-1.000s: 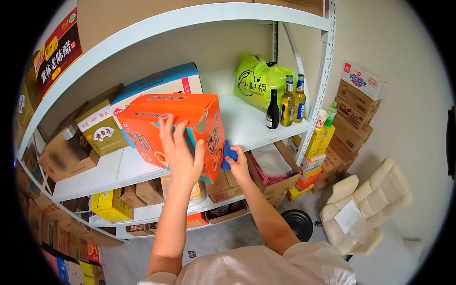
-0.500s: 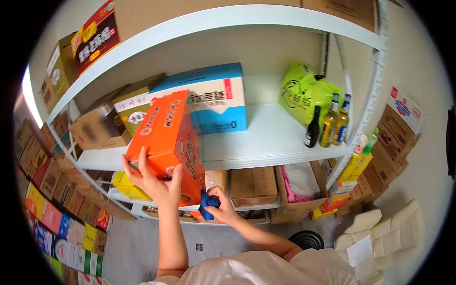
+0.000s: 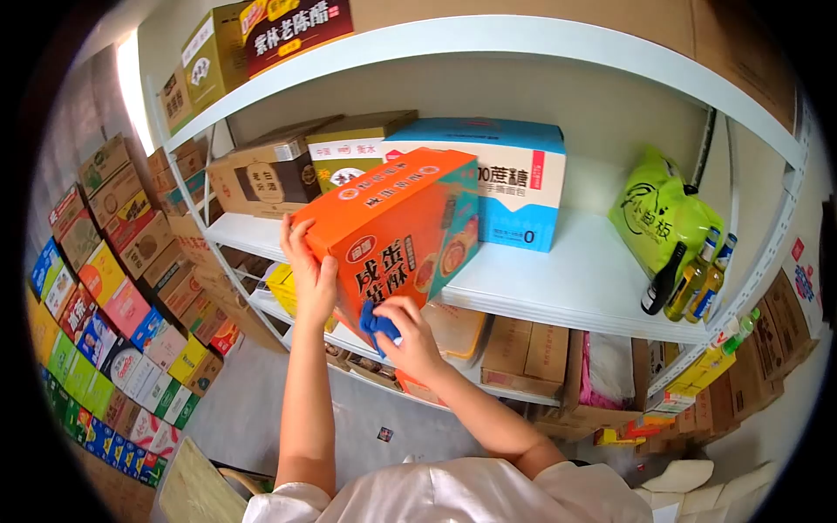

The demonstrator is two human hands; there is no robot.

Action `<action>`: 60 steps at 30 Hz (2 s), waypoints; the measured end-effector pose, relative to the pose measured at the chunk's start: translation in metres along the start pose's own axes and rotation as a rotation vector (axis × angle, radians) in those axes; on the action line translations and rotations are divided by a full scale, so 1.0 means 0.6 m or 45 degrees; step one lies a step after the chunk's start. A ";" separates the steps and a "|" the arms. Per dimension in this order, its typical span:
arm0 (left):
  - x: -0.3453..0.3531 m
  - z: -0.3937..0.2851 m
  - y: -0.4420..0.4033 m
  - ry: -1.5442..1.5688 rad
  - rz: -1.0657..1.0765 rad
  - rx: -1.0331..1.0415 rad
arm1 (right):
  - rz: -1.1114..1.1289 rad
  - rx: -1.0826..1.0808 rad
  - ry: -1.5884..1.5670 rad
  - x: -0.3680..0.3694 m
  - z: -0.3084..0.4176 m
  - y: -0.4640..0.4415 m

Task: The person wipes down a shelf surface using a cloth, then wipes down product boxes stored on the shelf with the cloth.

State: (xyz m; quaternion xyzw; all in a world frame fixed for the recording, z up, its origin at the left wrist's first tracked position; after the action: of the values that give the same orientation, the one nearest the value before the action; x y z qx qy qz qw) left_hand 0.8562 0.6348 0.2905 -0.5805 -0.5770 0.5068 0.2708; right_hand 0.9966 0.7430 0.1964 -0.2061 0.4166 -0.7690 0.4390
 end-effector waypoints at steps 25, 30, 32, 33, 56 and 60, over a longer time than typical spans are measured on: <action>-0.011 0.000 -0.008 -0.008 0.116 0.001 | -0.850 -0.081 0.799 -0.298 -0.181 -0.213; -0.010 0.001 -0.005 0.026 0.063 0.017 | -0.793 0.117 0.816 -0.268 -0.208 -0.143; -0.009 0.001 -0.005 0.026 0.052 0.018 | -0.723 -0.070 0.769 -0.208 -0.160 -0.129; -0.009 0.002 -0.003 0.019 0.045 0.011 | -0.689 -0.272 0.772 -0.167 -0.122 -0.115; 0.021 0.083 -0.020 0.557 0.301 -0.258 | -0.399 -0.050 0.634 -0.133 -0.149 -0.029; 0.028 0.113 -0.037 0.613 0.366 -0.265 | -0.502 0.142 0.949 -0.234 -0.181 -0.045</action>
State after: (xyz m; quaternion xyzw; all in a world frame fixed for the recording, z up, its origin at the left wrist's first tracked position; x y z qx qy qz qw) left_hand 0.7834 0.6365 0.2826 -0.7844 -0.4569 0.3257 0.2643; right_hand 0.9832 0.9193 0.1639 0.0344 0.4572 -0.8815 0.1132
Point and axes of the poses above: each hand's wrist, its own y-axis away from the middle knuckle, its own x-axis out of the palm, z = x × y, the point moved 8 cm from there along -y, towards the middle knuckle, and after that the axes turned 13 degrees about -y, right-handed, at the moved point
